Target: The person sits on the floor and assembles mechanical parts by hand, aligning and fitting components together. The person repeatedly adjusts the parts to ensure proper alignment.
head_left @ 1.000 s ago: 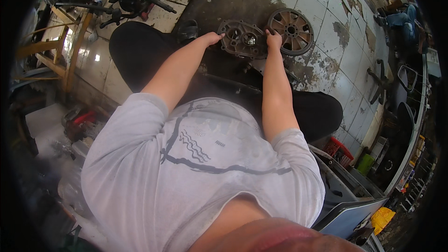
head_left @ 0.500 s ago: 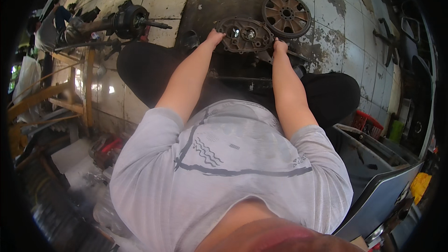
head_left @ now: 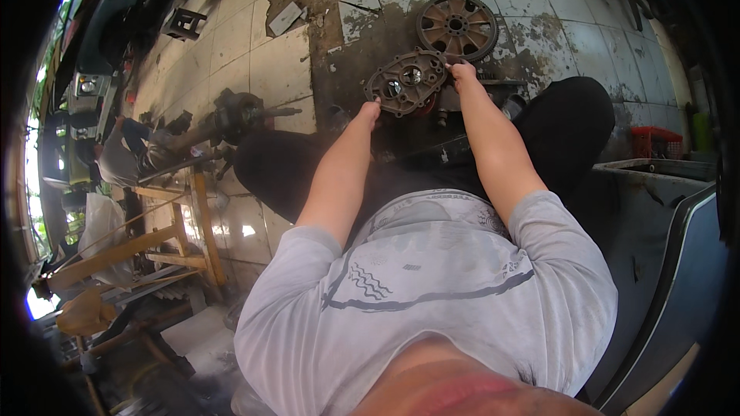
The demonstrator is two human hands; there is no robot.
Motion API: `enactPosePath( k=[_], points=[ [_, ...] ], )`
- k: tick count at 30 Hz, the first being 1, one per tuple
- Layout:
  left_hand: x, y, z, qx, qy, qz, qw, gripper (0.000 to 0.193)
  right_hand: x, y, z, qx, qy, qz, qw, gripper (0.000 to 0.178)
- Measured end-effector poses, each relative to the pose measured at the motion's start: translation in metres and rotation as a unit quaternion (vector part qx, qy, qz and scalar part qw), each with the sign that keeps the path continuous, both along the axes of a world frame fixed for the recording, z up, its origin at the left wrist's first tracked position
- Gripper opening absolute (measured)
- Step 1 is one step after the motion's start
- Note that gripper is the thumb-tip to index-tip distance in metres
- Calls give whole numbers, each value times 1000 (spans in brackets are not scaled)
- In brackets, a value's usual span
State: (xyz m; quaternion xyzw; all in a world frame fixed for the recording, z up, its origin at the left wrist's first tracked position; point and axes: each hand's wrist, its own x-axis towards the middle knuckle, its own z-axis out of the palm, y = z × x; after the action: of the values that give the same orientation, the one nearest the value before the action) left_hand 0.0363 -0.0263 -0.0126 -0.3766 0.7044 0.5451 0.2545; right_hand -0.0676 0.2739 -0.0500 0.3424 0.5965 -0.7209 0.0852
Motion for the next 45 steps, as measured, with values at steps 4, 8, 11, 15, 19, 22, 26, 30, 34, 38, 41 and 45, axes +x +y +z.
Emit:
enactPosePath(
  k=[4,8,11,15,19,22,26,30,34,38,41,45],
  points=[
    [1,-8,9,-48,-22,-150,987,66,13,-12,21,64,-22,-21,997,44],
    [0,5,-5,-80,-21,-230,970,70,30,-1,46,206,-50,27,977,37],
    [-3,-58,-35,-195,29,-198,960,85,36,-42,84,260,26,108,959,34],
    [-22,3,-14,-327,70,-251,908,111,57,-8,67,557,180,196,786,35],
    [-29,10,26,-344,135,-336,866,124,85,-26,73,561,286,440,641,41],
    [-23,6,31,-357,113,-384,844,140,118,-42,79,564,287,559,536,45],
    [-19,22,28,-381,120,-413,819,153,140,-40,64,588,281,534,538,52],
    [-21,17,19,-352,104,-426,827,169,142,-48,76,594,270,557,515,66],
    [-21,28,23,-345,85,-442,824,173,144,-46,70,602,272,542,519,75],
    [-17,26,22,-346,81,-445,822,172,150,-50,85,593,257,579,497,84],
    [-23,27,30,-340,105,-447,820,172,135,-61,87,599,242,565,513,89],
    [-16,22,23,-340,103,-442,823,172,145,-58,85,601,239,583,491,92]
  ],
)
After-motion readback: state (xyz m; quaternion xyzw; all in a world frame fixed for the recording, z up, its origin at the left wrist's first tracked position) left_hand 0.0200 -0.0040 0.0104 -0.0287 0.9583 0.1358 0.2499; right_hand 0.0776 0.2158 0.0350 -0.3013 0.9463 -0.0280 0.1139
